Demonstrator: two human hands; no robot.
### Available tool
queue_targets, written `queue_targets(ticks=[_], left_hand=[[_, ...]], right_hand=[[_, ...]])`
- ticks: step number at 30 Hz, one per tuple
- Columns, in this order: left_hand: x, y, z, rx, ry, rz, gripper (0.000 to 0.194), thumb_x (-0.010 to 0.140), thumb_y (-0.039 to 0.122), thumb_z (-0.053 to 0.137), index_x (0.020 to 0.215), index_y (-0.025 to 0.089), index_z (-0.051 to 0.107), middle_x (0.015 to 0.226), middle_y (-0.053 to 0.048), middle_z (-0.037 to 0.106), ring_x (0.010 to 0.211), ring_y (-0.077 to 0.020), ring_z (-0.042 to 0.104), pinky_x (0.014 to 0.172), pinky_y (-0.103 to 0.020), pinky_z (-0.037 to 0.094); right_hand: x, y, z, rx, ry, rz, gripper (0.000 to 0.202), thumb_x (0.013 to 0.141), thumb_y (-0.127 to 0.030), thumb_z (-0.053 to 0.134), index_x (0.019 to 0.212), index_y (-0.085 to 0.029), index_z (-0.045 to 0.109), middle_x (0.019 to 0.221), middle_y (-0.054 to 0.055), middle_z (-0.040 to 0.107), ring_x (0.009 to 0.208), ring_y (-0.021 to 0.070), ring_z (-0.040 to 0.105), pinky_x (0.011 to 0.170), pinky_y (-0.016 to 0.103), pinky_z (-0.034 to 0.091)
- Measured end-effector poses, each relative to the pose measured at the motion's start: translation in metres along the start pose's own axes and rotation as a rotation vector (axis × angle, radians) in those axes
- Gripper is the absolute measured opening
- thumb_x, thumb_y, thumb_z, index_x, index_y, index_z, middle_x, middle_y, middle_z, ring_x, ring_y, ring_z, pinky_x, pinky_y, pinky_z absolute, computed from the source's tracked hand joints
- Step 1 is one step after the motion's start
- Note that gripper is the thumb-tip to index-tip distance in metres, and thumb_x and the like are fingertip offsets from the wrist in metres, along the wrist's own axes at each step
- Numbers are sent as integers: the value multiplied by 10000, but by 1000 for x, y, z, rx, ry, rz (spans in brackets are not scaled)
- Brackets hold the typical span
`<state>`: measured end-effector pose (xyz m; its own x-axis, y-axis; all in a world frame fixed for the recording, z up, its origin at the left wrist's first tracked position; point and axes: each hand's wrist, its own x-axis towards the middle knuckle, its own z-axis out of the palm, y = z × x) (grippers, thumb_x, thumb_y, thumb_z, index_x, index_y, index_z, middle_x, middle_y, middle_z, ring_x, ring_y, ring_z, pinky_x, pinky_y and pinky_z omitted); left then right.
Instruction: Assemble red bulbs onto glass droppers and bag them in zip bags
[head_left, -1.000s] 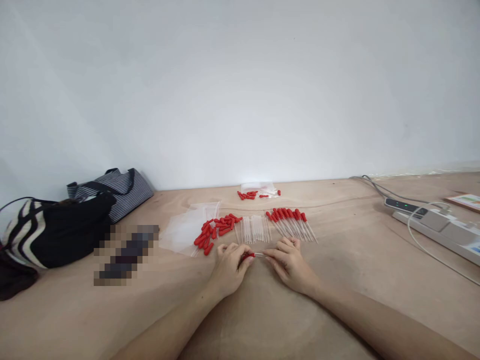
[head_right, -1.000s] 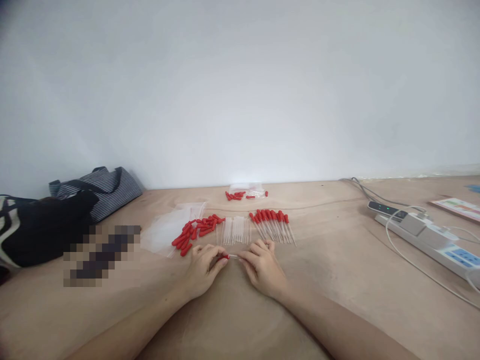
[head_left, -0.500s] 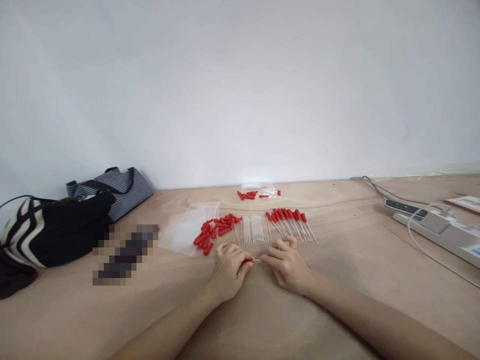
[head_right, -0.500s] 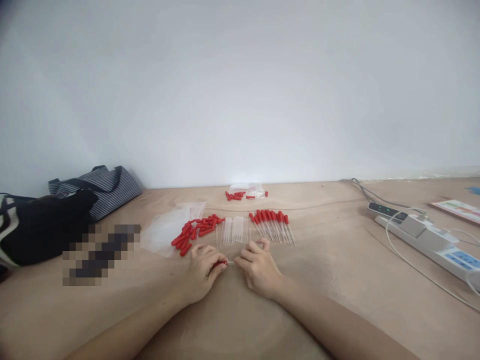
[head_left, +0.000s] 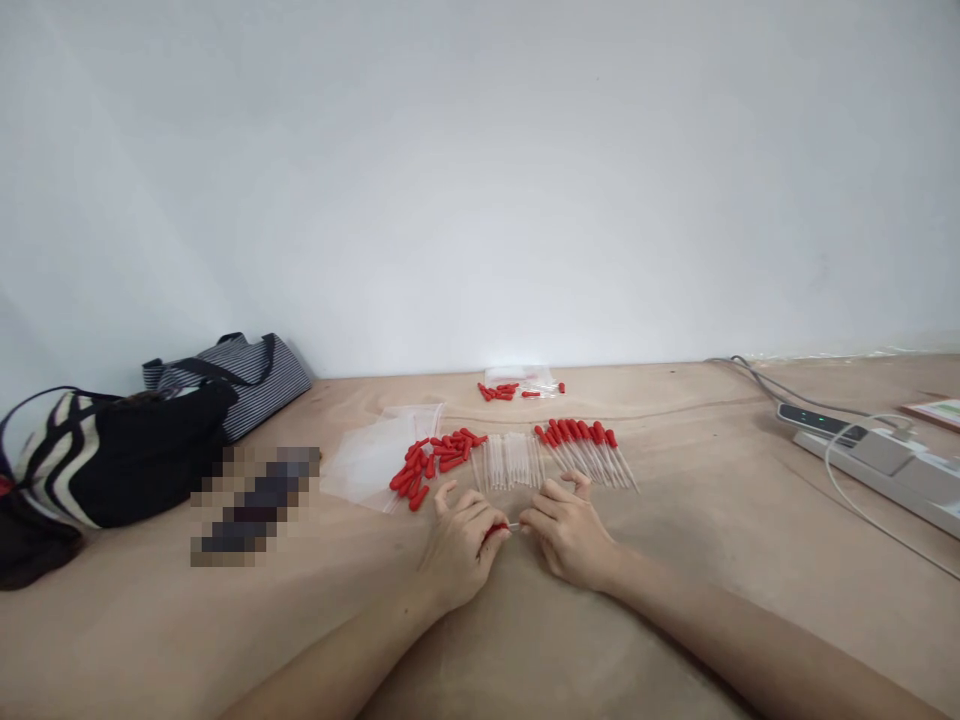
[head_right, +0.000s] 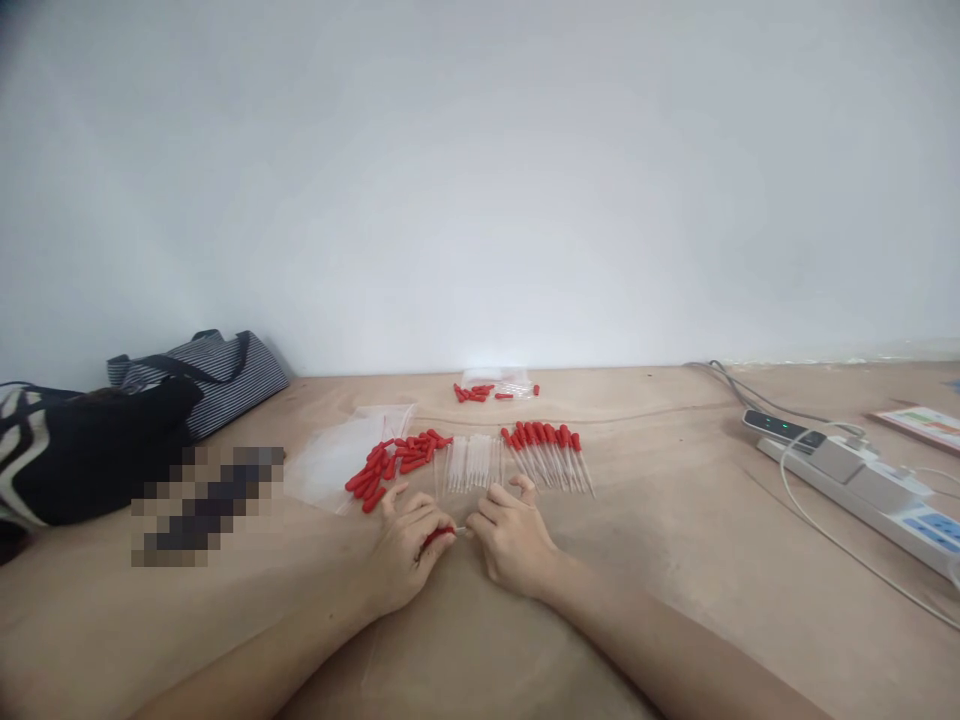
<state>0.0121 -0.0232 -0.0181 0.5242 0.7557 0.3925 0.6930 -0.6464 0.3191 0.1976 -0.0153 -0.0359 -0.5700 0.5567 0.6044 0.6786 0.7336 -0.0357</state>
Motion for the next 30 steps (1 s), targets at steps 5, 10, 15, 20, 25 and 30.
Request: queue_targets(ticks=[5,10,15,20,25,30], left_hand=[[-1,-1,1,22,25,12,141,816,221,464,718,208,564,702,12,633,781,-177,535,953,-491,128],[0,-2,3,42,6,28,150,822,231,461,722,210,571,705,7,635,782,-181,539,950,-494,139],[1,-2,2,24,-6,13,129,824,261,484,753,219,583,712,18,650,780,-173,542,963,-505,90],[1,-6,-8,20,29,-8,84,786,307,566,809,230,589,759,33,653,806,-166,539,961,-493,73],[0,-11,-13,37,24,3,85,817,283,530,796,261,610,733,45,647,793,-155,534,938,-486,90],[1,-13,-12,24,-55,-3,98,817,317,529,790,273,612,773,52,658,827,-164,533,947,-494,68]], right_hand=[[4,-2,2,31,-13,8,154,785,-137,446,677,-176,547,626,0,562,703,143,423,791,390,178],[5,-4,4,53,-48,34,159,790,-149,449,654,-172,529,616,-8,563,704,138,424,795,388,176],[4,-2,2,71,-90,62,182,813,-165,435,664,-176,538,633,-9,571,727,140,429,814,395,160],[4,3,-2,105,-77,102,193,842,-171,414,717,-191,560,654,-13,591,726,136,431,807,381,160],[3,7,-9,177,-44,80,127,850,-254,460,829,-213,578,694,-23,614,747,129,457,817,367,159],[-2,10,-13,114,-54,55,153,829,-282,492,736,-214,593,680,-17,606,755,132,459,806,360,160]])
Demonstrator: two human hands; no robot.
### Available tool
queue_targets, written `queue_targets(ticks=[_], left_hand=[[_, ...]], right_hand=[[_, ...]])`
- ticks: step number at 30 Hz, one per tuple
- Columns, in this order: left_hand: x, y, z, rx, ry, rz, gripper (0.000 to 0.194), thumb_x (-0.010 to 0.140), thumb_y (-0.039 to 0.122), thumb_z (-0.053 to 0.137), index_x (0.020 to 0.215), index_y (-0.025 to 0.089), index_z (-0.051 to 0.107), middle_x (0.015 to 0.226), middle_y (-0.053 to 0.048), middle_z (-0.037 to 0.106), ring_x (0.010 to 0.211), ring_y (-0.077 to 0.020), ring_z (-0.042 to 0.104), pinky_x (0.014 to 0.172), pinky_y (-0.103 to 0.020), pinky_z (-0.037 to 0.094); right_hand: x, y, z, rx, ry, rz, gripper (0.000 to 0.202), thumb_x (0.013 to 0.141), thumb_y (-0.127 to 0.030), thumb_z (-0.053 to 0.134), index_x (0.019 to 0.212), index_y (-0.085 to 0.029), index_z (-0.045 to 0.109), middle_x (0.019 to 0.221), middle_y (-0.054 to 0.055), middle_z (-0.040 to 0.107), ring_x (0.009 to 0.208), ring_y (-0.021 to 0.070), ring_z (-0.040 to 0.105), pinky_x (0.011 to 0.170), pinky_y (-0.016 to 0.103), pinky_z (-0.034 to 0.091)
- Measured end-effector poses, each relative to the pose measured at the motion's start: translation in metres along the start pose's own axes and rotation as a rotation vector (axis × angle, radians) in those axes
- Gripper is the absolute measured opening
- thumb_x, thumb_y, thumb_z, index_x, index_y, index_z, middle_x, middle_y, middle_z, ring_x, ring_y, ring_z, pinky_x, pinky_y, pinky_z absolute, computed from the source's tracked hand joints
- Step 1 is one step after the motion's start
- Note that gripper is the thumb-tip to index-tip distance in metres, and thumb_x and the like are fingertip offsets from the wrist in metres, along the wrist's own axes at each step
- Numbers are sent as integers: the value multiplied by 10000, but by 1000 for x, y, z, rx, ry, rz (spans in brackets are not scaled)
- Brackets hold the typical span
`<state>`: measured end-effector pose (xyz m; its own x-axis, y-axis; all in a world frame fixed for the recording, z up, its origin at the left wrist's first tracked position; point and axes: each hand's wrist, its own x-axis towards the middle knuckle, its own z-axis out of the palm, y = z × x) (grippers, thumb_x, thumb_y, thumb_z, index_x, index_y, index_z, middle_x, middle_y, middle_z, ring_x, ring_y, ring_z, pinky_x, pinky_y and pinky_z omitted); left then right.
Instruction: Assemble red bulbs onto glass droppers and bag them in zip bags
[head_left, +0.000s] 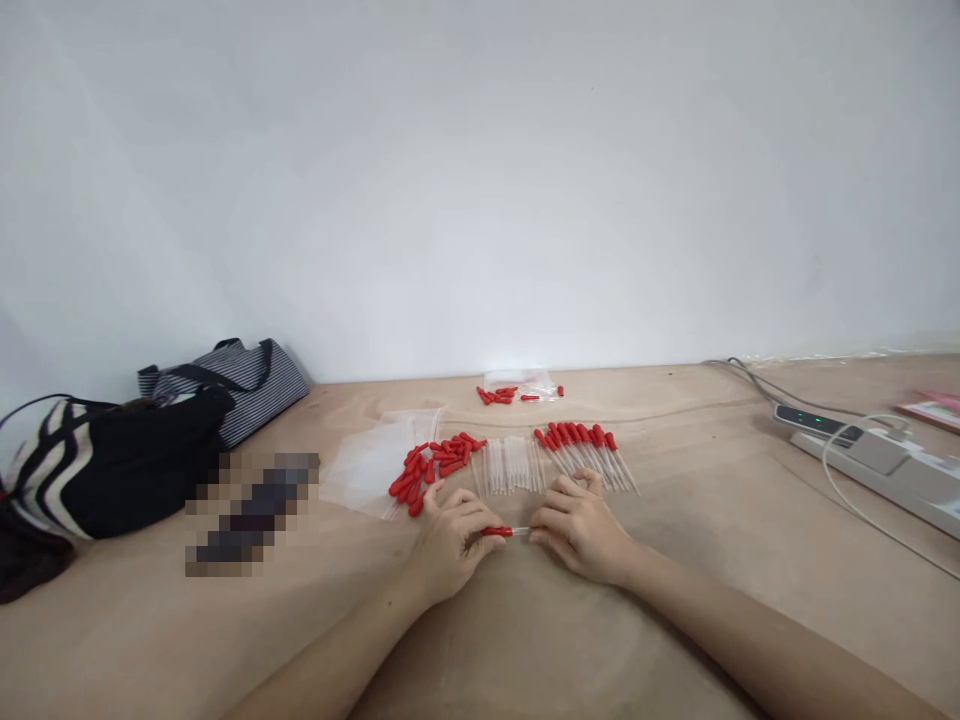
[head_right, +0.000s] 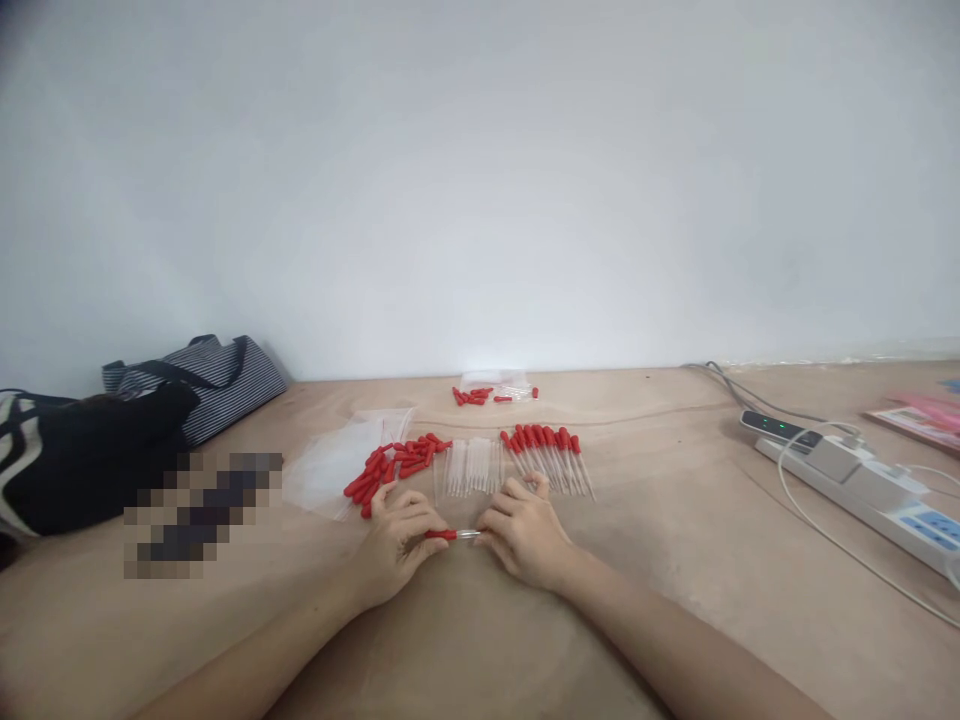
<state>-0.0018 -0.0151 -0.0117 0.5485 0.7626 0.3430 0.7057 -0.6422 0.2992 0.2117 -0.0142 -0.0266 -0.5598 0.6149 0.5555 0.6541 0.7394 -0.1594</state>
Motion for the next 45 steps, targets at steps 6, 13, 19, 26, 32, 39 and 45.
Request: queue_targets(ticks=[6,13,19,26,32,39,45], left_hand=[[3,-19,-4,79,77,-188,438,711,393,617,1123,296,505,1069,-27,584,1032,-248,463,936,-499,155],[9,-38,-12,265,180,-440,236,718,284,602,951,249,589,1006,-42,597,994,-243,487,907,-463,201],[9,-41,-13,329,176,-509,220,709,362,606,891,240,590,990,-44,590,978,-242,480,862,-430,229],[7,-45,-25,377,121,-567,229,700,426,591,813,228,575,910,-39,588,927,-238,489,823,-406,254],[4,-42,-33,482,74,-563,249,687,449,597,754,209,601,882,-60,583,911,-247,481,823,-417,253],[2,-34,-32,598,56,-482,127,747,244,534,697,190,638,885,-91,588,906,-259,480,821,-435,259],[1,-33,-30,646,29,-455,166,764,203,487,720,162,642,893,-115,591,898,-267,478,806,-431,272]], right_hand=[[9,11,5,-113,73,341,184,805,-284,497,694,-222,630,675,5,629,758,150,479,748,342,181],[38,36,16,-239,11,799,224,814,-323,442,787,-213,634,708,43,643,816,201,514,751,356,195],[52,41,27,-294,-35,869,199,812,-291,427,812,-208,608,743,44,638,822,203,518,753,365,194],[54,36,26,-338,-12,812,250,818,-332,418,805,-205,634,912,77,633,915,228,477,789,387,188],[61,28,17,-348,-185,860,287,782,-291,425,784,-144,671,889,143,638,948,271,472,795,406,211],[71,34,16,-312,-247,922,240,724,-271,475,794,-140,663,838,150,650,907,290,527,781,422,238],[73,35,18,-279,-273,942,204,718,-221,477,762,-143,660,783,130,652,839,266,565,775,420,246]])
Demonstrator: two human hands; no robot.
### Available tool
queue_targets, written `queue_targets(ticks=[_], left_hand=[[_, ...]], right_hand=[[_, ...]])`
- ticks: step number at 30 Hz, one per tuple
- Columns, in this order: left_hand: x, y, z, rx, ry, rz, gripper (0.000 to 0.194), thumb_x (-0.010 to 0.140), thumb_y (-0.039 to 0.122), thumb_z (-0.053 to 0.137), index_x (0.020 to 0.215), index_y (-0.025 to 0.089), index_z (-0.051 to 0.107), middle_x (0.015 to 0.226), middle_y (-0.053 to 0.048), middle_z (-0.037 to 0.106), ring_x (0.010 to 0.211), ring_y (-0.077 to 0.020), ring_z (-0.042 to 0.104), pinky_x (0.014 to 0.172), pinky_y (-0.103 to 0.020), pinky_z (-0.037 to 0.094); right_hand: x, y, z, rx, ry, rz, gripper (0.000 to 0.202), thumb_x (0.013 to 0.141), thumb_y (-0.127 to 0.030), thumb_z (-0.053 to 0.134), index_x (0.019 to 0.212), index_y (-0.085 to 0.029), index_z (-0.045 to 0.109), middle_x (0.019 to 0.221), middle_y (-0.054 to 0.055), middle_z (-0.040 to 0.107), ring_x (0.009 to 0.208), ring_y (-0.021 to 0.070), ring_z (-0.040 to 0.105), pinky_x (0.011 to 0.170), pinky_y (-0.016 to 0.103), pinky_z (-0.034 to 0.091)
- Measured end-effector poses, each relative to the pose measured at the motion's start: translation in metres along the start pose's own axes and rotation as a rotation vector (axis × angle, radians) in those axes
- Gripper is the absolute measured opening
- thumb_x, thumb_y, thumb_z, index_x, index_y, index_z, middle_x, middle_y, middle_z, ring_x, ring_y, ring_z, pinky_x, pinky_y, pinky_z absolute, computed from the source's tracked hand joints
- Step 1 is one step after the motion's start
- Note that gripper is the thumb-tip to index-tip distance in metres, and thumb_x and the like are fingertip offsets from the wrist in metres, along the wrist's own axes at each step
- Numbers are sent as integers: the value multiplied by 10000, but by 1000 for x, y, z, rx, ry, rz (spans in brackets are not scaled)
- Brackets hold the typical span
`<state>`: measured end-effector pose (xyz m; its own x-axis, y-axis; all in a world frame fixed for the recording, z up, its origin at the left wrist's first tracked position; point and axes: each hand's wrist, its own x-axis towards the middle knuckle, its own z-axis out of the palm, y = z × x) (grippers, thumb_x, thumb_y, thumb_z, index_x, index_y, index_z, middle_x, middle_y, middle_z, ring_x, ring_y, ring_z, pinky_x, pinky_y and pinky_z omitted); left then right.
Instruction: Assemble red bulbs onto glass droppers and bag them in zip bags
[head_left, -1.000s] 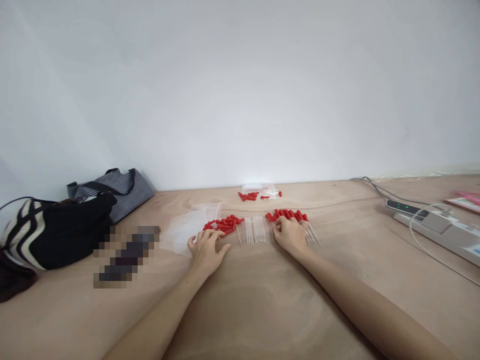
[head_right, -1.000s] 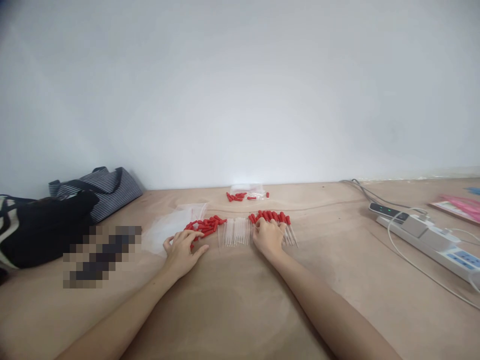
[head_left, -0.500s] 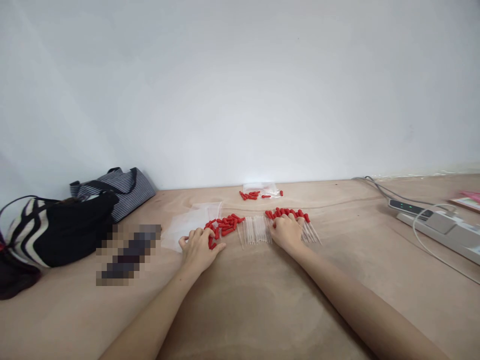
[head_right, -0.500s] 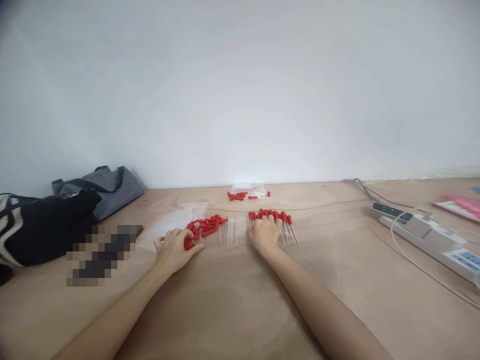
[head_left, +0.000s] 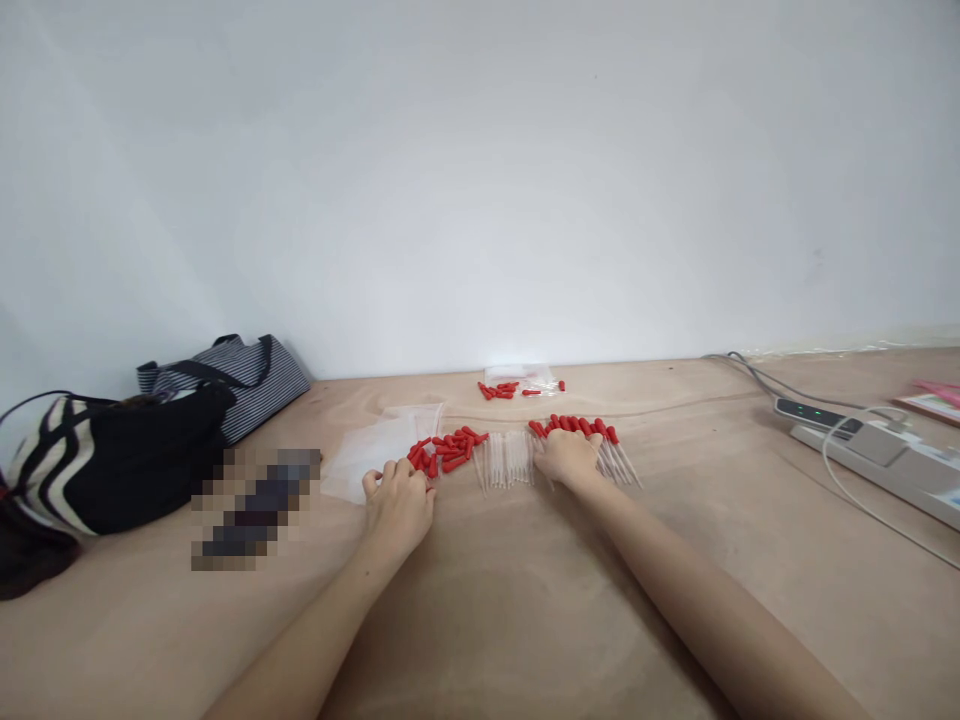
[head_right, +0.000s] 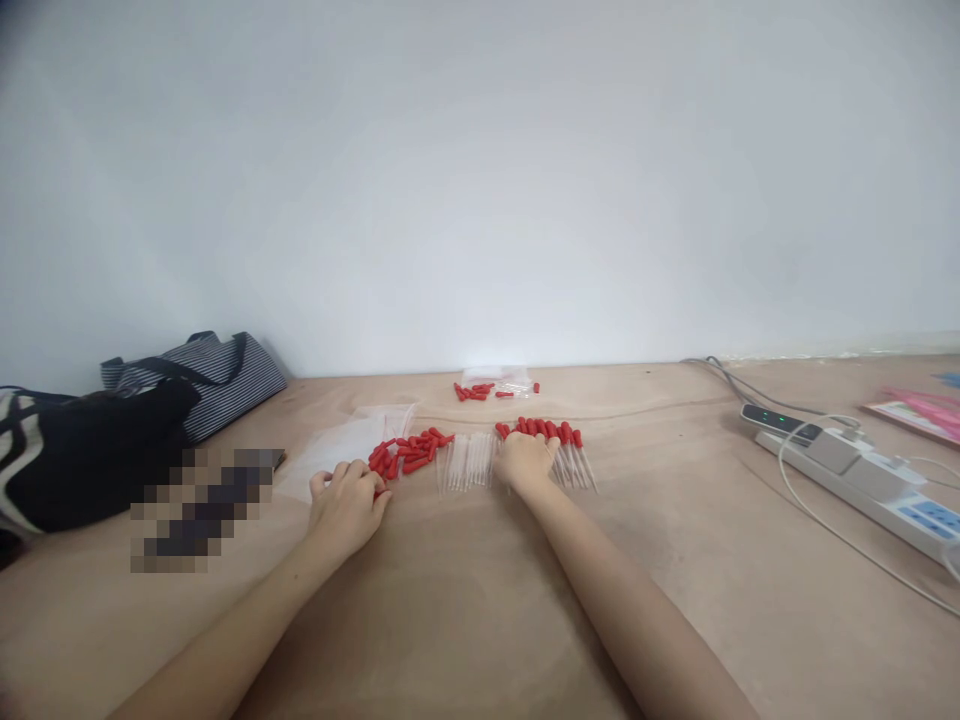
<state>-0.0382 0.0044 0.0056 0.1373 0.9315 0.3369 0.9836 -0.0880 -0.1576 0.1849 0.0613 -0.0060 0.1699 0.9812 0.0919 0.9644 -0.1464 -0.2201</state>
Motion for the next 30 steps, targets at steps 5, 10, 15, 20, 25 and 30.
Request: queue_targets(ticks=[5,10,15,20,25,30], left_hand=[[-3,8,-2,-67,24,27,165,803,178,447,776,158,608,884,-103,608,885,-257,495,789,-412,275],[-10,29,-4,-355,10,218,97,828,194,470,806,185,564,834,-29,644,799,-198,535,756,-361,280],[-20,45,3,-548,2,388,68,812,237,517,833,212,577,821,-4,651,803,-178,544,768,-342,279],[-22,49,8,-617,-42,426,98,817,222,512,812,236,608,788,16,645,798,-162,547,772,-334,286],[-21,46,7,-595,-52,410,132,800,274,533,873,269,643,831,-1,631,819,-179,540,736,-335,304],[-21,48,7,-601,-43,394,151,813,256,513,850,272,658,828,-5,636,816,-180,539,730,-346,314]], right_hand=[[0,4,-8,20,4,0,250,755,-306,464,725,-155,661,762,118,650,817,250,562,785,432,240],[-9,17,-20,156,40,-55,415,806,-444,401,582,-186,636,648,58,627,729,205,542,769,403,256],[-41,52,-11,288,192,-412,287,810,-378,467,657,-218,651,726,22,611,778,170,505,720,310,271],[-69,86,2,249,208,-675,203,820,-367,503,748,-294,678,718,12,582,751,154,489,714,313,270],[-74,86,0,251,186,-696,191,784,-424,541,874,-317,671,811,23,589,807,171,492,734,334,286],[-71,69,4,266,148,-697,177,782,-412,550,901,-342,661,888,18,592,857,180,490,752,349,285]])
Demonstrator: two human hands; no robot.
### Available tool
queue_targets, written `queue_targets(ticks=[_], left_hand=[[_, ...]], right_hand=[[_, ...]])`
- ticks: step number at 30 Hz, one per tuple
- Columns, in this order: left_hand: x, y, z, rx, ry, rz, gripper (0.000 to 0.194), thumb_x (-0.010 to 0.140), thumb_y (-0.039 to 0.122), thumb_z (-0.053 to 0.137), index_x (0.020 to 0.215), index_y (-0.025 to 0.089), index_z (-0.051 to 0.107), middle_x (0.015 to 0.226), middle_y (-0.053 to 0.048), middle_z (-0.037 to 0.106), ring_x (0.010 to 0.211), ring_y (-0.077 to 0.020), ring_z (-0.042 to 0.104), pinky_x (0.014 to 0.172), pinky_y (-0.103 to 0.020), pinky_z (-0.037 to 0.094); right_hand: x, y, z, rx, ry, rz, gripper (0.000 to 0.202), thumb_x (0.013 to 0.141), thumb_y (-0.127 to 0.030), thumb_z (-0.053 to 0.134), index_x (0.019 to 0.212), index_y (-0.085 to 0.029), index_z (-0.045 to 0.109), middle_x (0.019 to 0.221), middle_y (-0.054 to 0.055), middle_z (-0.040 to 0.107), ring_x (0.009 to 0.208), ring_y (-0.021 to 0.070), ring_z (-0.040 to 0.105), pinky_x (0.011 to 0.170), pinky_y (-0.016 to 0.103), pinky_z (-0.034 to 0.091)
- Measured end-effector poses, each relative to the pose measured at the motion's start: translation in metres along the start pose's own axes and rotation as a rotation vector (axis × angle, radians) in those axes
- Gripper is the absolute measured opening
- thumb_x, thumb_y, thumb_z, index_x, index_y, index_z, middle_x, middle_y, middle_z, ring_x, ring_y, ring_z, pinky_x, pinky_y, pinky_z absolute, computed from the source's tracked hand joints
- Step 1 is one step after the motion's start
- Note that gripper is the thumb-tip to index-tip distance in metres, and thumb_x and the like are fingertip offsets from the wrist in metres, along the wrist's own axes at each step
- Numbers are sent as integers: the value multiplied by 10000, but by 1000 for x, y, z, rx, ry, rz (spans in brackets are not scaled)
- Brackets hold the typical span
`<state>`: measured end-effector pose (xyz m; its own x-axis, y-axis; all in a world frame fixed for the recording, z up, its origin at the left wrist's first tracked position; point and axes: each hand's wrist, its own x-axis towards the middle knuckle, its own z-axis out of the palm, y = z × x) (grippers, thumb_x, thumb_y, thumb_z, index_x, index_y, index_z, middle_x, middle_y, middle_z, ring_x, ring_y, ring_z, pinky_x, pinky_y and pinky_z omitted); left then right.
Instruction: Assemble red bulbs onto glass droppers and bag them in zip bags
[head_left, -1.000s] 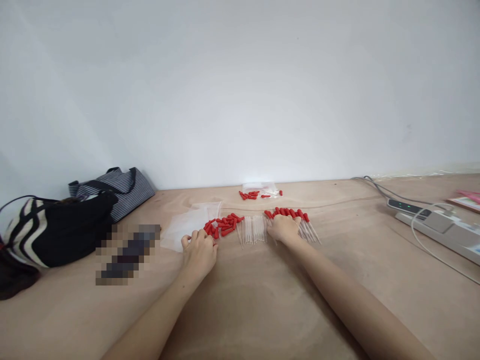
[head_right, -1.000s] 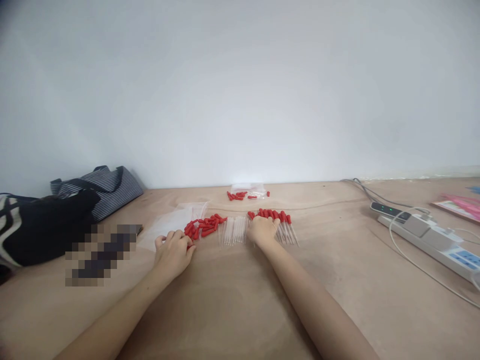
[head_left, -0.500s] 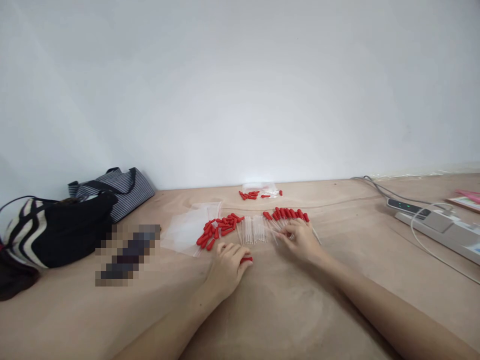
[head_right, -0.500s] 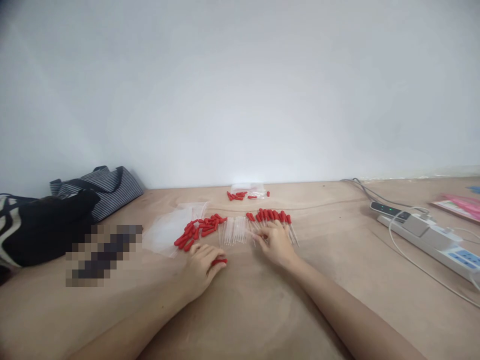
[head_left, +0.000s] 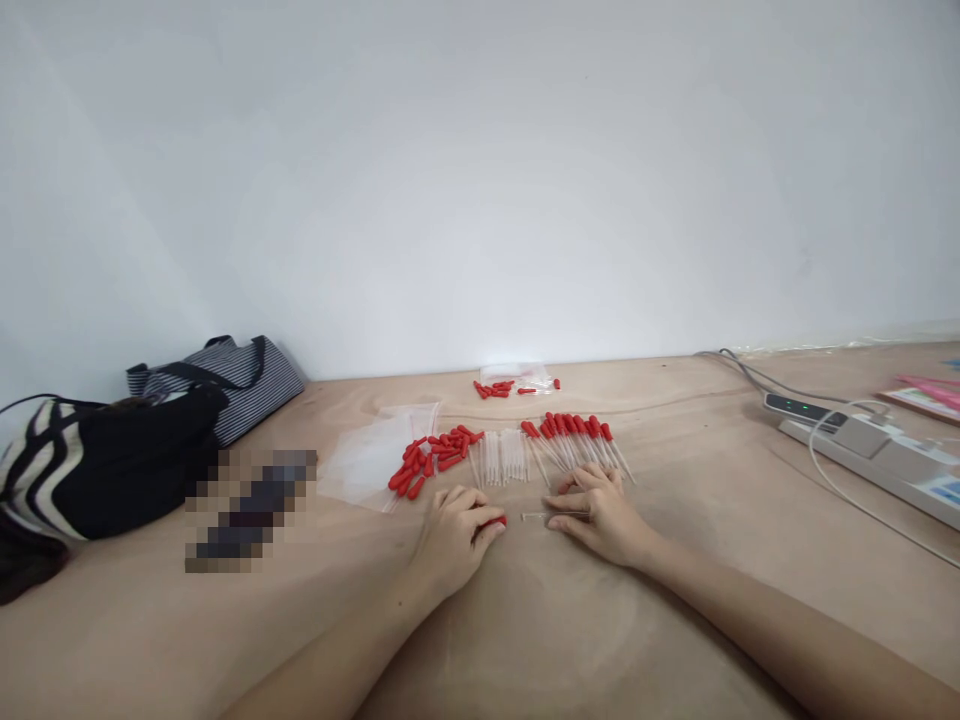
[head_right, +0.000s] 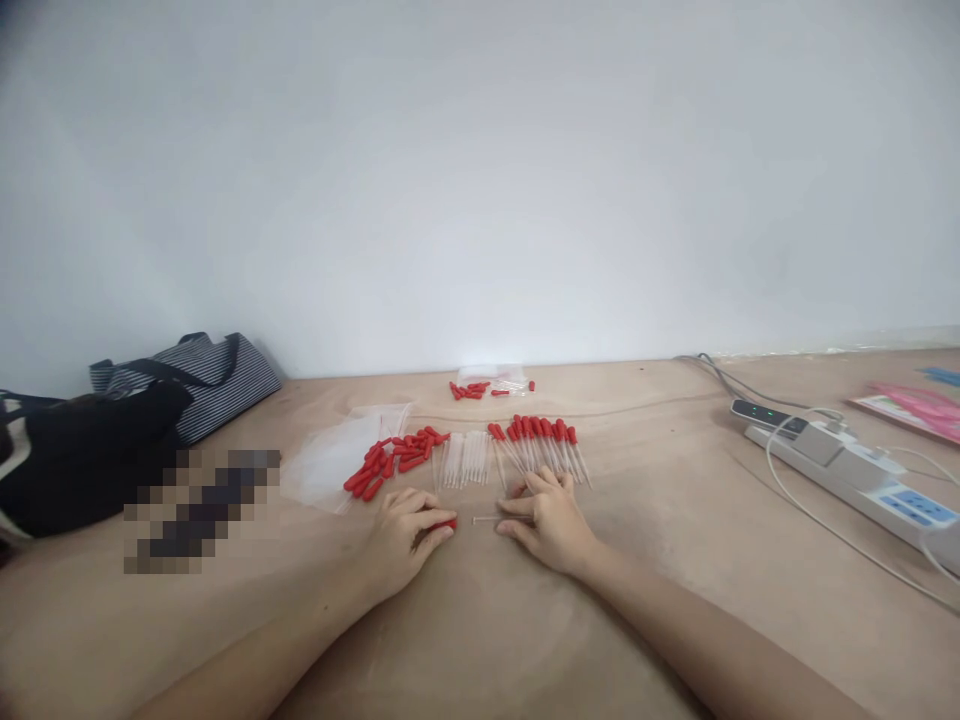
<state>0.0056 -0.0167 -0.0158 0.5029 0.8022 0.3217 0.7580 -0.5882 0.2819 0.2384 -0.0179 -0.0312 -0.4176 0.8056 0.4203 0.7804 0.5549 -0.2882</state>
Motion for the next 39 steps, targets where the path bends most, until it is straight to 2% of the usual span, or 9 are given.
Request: queue_targets(ticks=[4,8,11,14,18,22,30,39], left_hand=[[1,4,1,2,54,2,140,813,234,500,786,248,637,814,5,646,833,-177,543,815,-381,297],[1,7,3,-27,62,-5,134,824,190,458,816,226,587,855,9,650,903,-180,543,951,-450,188],[1,7,4,-42,72,-29,130,841,194,434,841,227,559,867,19,648,907,-173,551,992,-498,84],[1,7,5,-62,90,-42,129,857,211,419,839,225,546,865,24,646,889,-163,560,1002,-507,42],[0,8,7,-95,109,-38,123,857,221,423,831,221,543,856,25,645,880,-161,565,1004,-499,51],[0,9,8,-140,114,-90,150,865,237,402,830,223,547,840,19,646,861,-171,566,980,-497,121],[2,11,7,-210,110,-170,171,868,264,388,842,229,554,814,25,640,818,-170,568,956,-484,172],[-1,11,8,-180,138,-102,132,838,260,444,796,216,561,790,16,632,809,-172,565,947,-484,176]], right_hand=[[4,-8,11,-12,69,3,162,814,-315,522,770,-296,677,902,21,595,869,176,486,753,347,273],[5,-18,11,-28,173,4,161,826,-278,492,784,-247,644,946,31,602,919,178,487,832,377,231],[6,-26,8,12,194,20,177,846,-262,451,792,-243,619,877,18,628,942,180,491,888,398,175],[5,-31,8,65,184,35,179,851,-256,439,784,-246,605,789,1,644,954,189,493,912,420,125],[4,-35,11,105,175,22,188,856,-258,433,807,-256,615,729,-7,643,885,176,512,904,419,126],[3,-37,11,148,204,-5,188,854,-265,439,869,-275,626,681,-16,630,794,151,513,888,398,151],[3,-40,8,206,245,4,183,846,-261,458,858,-265,641,653,-19,618,759,141,499,874,386,156],[3,-32,12,132,253,-129,183,798,-198,515,909,-279,637,636,-29,587,723,130,436,797,359,184]])
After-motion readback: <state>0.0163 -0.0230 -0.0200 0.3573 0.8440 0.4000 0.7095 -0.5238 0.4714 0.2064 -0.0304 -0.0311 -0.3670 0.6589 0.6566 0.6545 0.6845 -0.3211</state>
